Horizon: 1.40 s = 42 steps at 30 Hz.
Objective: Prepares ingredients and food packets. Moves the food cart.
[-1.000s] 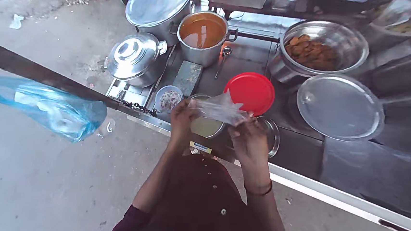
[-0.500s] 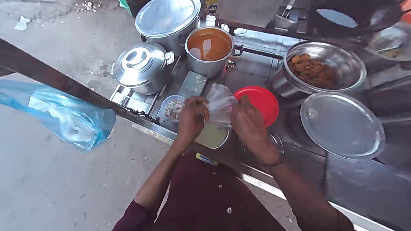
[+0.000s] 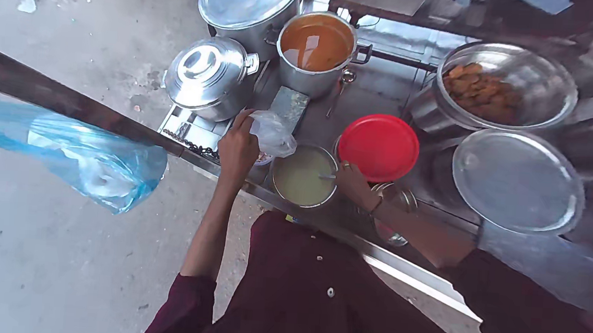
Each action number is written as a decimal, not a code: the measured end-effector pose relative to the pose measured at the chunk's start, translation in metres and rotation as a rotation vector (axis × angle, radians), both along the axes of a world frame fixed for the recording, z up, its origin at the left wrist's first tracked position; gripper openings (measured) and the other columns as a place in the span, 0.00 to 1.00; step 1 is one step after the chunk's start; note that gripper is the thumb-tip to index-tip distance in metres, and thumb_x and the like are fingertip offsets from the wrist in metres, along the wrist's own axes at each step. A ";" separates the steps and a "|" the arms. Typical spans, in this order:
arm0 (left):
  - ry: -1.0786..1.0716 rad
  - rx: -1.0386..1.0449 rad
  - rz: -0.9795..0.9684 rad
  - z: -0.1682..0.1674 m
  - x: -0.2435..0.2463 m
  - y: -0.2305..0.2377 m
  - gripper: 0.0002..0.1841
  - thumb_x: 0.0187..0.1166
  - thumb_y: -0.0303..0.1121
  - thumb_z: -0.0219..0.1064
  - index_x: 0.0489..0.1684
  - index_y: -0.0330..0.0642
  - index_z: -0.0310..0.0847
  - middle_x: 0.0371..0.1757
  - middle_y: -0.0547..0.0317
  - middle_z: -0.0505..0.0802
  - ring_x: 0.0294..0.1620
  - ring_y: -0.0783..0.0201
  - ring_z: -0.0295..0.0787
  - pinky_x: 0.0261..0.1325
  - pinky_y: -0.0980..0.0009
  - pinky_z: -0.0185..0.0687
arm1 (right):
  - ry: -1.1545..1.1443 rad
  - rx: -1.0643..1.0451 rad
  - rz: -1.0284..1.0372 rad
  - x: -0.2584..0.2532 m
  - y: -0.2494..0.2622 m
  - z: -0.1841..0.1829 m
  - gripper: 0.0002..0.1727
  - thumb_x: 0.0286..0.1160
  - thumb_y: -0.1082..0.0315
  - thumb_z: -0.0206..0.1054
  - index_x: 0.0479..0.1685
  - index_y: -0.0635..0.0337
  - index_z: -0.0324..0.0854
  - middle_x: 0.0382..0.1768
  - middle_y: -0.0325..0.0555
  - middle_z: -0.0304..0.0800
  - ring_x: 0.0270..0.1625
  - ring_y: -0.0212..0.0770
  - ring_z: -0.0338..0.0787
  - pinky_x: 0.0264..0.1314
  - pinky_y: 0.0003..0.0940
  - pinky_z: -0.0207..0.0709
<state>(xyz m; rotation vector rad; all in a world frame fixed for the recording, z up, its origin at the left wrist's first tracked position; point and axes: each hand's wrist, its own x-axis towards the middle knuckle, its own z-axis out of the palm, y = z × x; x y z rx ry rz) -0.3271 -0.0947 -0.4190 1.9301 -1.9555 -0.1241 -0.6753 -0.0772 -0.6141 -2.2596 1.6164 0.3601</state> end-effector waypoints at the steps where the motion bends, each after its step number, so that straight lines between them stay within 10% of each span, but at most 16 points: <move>1: 0.014 0.002 0.020 -0.004 0.003 0.000 0.21 0.72 0.21 0.63 0.62 0.47 0.88 0.82 0.68 0.81 0.47 0.51 0.95 0.33 0.42 0.88 | 0.013 -0.005 0.011 0.003 0.005 -0.001 0.19 0.84 0.73 0.53 0.62 0.81 0.80 0.67 0.75 0.81 0.74 0.71 0.79 0.78 0.63 0.71; 6: 0.076 0.006 0.107 -0.014 0.017 -0.002 0.20 0.74 0.22 0.63 0.64 0.44 0.87 0.80 0.61 0.83 0.52 0.49 0.94 0.43 0.41 0.89 | 0.041 0.217 -0.026 0.023 0.016 0.035 0.22 0.86 0.71 0.52 0.76 0.67 0.69 0.53 0.74 0.88 0.55 0.76 0.90 0.52 0.72 0.82; 10: 0.087 0.014 0.145 -0.019 0.029 0.000 0.20 0.75 0.23 0.62 0.65 0.44 0.87 0.78 0.59 0.84 0.54 0.48 0.93 0.45 0.38 0.88 | 0.009 0.077 0.115 0.030 0.007 0.014 0.23 0.90 0.71 0.47 0.79 0.63 0.74 0.51 0.73 0.88 0.53 0.73 0.91 0.50 0.67 0.84; 15: 0.091 -0.006 0.163 -0.023 0.055 0.003 0.19 0.76 0.23 0.62 0.64 0.41 0.86 0.78 0.57 0.84 0.55 0.50 0.93 0.51 0.42 0.89 | 0.120 0.234 0.142 0.017 -0.012 0.046 0.09 0.78 0.73 0.62 0.47 0.63 0.88 0.47 0.61 0.92 0.50 0.66 0.92 0.48 0.66 0.83; 24: 0.290 -0.039 0.249 -0.054 0.066 -0.001 0.19 0.80 0.26 0.64 0.69 0.42 0.83 0.79 0.52 0.82 0.38 0.57 0.91 0.37 0.55 0.89 | -0.185 0.634 -0.008 0.034 -0.006 0.026 0.23 0.82 0.50 0.65 0.56 0.62 0.89 0.54 0.67 0.91 0.61 0.68 0.89 0.65 0.73 0.76; 29: 0.461 -0.113 0.305 -0.055 0.071 0.003 0.20 0.83 0.30 0.63 0.74 0.49 0.78 0.70 0.49 0.85 0.26 0.58 0.86 0.24 0.59 0.86 | -0.449 0.648 -0.429 0.066 0.002 -0.017 0.21 0.79 0.61 0.63 0.70 0.50 0.84 0.44 0.52 0.92 0.40 0.47 0.89 0.45 0.53 0.83; 31: 0.469 -0.103 0.300 -0.053 0.074 0.005 0.20 0.82 0.29 0.64 0.73 0.47 0.78 0.69 0.48 0.86 0.27 0.57 0.86 0.25 0.59 0.85 | -0.297 0.446 -0.254 0.069 -0.005 -0.005 0.26 0.78 0.66 0.63 0.77 0.47 0.79 0.59 0.61 0.91 0.60 0.63 0.91 0.61 0.68 0.81; 34: 0.483 -0.083 0.301 -0.053 0.074 0.007 0.19 0.83 0.29 0.64 0.73 0.48 0.77 0.65 0.47 0.87 0.26 0.56 0.86 0.24 0.60 0.85 | -0.014 0.148 0.101 0.056 -0.010 0.015 0.25 0.79 0.71 0.60 0.77 0.53 0.77 0.45 0.67 0.91 0.48 0.70 0.92 0.45 0.67 0.82; 37: 0.484 -0.082 0.303 -0.055 0.073 0.004 0.20 0.82 0.28 0.63 0.73 0.49 0.77 0.67 0.48 0.87 0.26 0.56 0.87 0.24 0.59 0.86 | 0.109 0.210 0.213 0.040 -0.018 0.032 0.24 0.91 0.70 0.49 0.84 0.57 0.70 0.50 0.67 0.89 0.52 0.69 0.91 0.51 0.63 0.85; 42: 0.437 -0.100 0.294 -0.052 0.072 -0.003 0.21 0.79 0.24 0.62 0.71 0.41 0.80 0.76 0.46 0.82 0.32 0.55 0.89 0.30 0.56 0.87 | 0.136 0.317 0.329 0.026 -0.006 0.061 0.15 0.81 0.74 0.57 0.62 0.64 0.81 0.48 0.66 0.90 0.52 0.69 0.91 0.50 0.66 0.83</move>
